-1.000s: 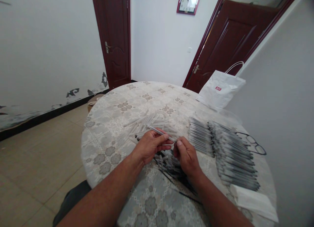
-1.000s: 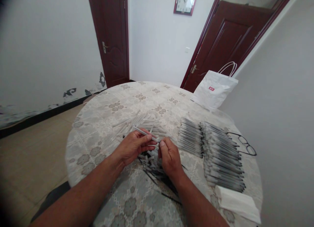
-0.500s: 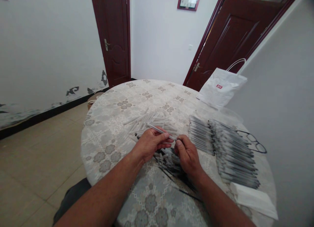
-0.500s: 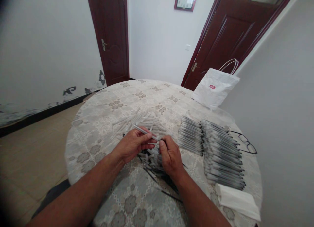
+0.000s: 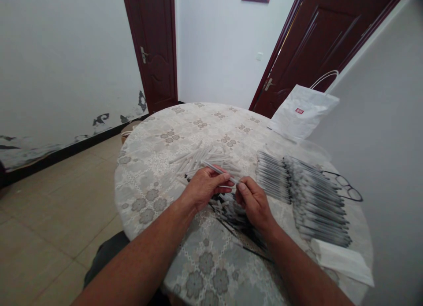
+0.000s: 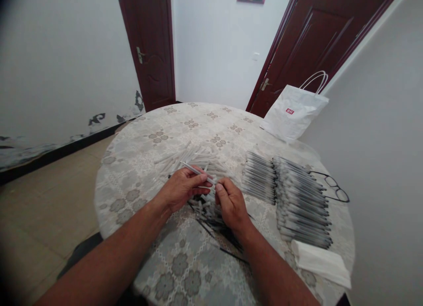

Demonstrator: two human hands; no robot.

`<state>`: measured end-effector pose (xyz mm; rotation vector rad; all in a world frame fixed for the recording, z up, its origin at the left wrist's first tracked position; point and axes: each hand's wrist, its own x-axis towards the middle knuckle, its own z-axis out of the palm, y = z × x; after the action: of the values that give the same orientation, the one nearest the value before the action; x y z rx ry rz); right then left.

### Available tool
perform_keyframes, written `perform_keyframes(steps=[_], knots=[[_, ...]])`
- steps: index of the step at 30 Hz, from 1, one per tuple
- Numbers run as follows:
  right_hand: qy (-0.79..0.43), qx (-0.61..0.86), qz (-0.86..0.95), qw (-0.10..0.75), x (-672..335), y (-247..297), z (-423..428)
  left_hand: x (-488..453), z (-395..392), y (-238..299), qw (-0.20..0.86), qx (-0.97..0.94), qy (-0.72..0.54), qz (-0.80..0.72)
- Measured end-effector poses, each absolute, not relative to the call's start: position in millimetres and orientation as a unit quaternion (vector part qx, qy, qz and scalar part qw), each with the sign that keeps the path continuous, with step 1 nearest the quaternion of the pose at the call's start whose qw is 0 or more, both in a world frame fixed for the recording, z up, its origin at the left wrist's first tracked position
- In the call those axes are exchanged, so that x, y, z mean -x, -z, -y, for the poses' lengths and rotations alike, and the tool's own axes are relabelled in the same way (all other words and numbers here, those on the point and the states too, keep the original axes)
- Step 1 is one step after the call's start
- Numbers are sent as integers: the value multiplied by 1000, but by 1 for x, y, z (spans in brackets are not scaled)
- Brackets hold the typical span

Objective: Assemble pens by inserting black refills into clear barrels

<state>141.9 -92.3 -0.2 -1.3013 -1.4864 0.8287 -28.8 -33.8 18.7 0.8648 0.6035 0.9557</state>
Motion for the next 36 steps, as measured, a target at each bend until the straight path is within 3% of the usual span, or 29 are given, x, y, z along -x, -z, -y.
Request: perform_keyframes(steps=[5,7,15,21,29,33,36], knots=[[-512,502,508,477,-142,0,89,30,31,-18,732,-438,-424,-303],[-518,510,511,458,-144,-5,88,30,30,-17,712,-464,-421,-317],[-141,512,763,370,-170,-25,87,26,26,-21,537,-674,-349,-369],[11,595,702,391,-207,-25,73,15,21,-20,393,-761,-341,-389],[53,613,686,388,-231,-20,67,-25,10,1,185,-872,-174,-419],[57,594,694,402,-230,-20,66,-33,5,9,174,-876,-136,-429],[61,584,697,413,-229,-21,66,-27,3,6,212,-856,-199,-429]])
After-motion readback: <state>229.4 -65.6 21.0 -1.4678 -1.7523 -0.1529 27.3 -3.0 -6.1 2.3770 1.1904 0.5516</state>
